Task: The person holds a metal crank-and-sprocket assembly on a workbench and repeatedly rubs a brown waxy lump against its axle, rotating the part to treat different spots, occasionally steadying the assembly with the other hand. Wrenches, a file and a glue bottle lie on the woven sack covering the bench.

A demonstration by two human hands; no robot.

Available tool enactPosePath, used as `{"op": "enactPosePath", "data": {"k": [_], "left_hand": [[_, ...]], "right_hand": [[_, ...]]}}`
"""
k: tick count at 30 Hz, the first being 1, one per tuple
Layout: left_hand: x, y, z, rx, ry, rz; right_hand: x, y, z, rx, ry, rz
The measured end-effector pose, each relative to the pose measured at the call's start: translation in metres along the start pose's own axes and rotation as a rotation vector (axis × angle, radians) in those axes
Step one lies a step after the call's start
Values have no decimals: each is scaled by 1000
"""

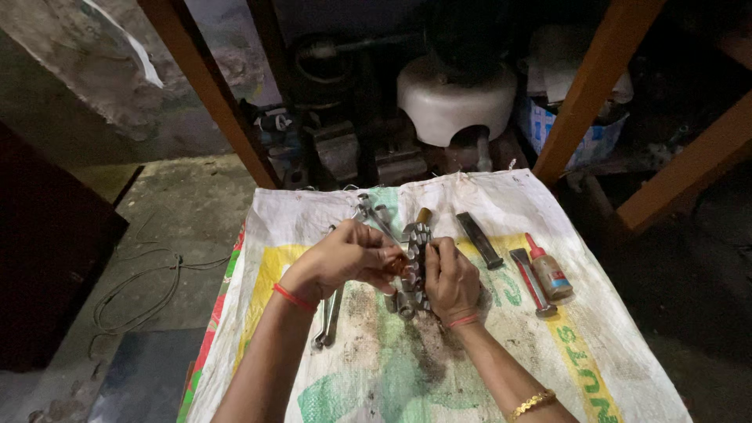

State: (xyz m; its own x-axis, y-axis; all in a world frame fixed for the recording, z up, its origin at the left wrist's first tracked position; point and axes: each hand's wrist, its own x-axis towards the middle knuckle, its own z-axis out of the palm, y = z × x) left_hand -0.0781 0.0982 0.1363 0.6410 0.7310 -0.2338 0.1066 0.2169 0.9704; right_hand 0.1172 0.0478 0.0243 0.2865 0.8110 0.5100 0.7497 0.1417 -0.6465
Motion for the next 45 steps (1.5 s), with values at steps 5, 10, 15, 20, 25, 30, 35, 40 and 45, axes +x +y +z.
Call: {"op": "enactPosePath", "data": {"k": [5,10,15,20,25,30,35,40,45], "left_hand": [[11,-6,3,-193,101,116],[22,-21,5,-426,49,131],[37,-29,8,-370,80,137],[46,-28,14,-108,178,229],[29,-31,21,-104,214,271],[12,-44,11,-166,345,244],[3,-65,-8,-481,394,269],[20,-49,-10,-623,446,419],[39,-12,27,-483,285,571]], "right_hand": [[-1,1,-1,24,87,-131],[-2,-3,-5,31,109,-149],[-1,-7,-9,79,115,-185],[0,-8,-9,60,78,-131],[-2,-5,-7,65,125,-204],[2,-2,0,36,2,-7],[0,-3,-4,64,112,-173],[0,-7,-7,61,150,-225],[0,-3,-6,32,85,-154]]}}
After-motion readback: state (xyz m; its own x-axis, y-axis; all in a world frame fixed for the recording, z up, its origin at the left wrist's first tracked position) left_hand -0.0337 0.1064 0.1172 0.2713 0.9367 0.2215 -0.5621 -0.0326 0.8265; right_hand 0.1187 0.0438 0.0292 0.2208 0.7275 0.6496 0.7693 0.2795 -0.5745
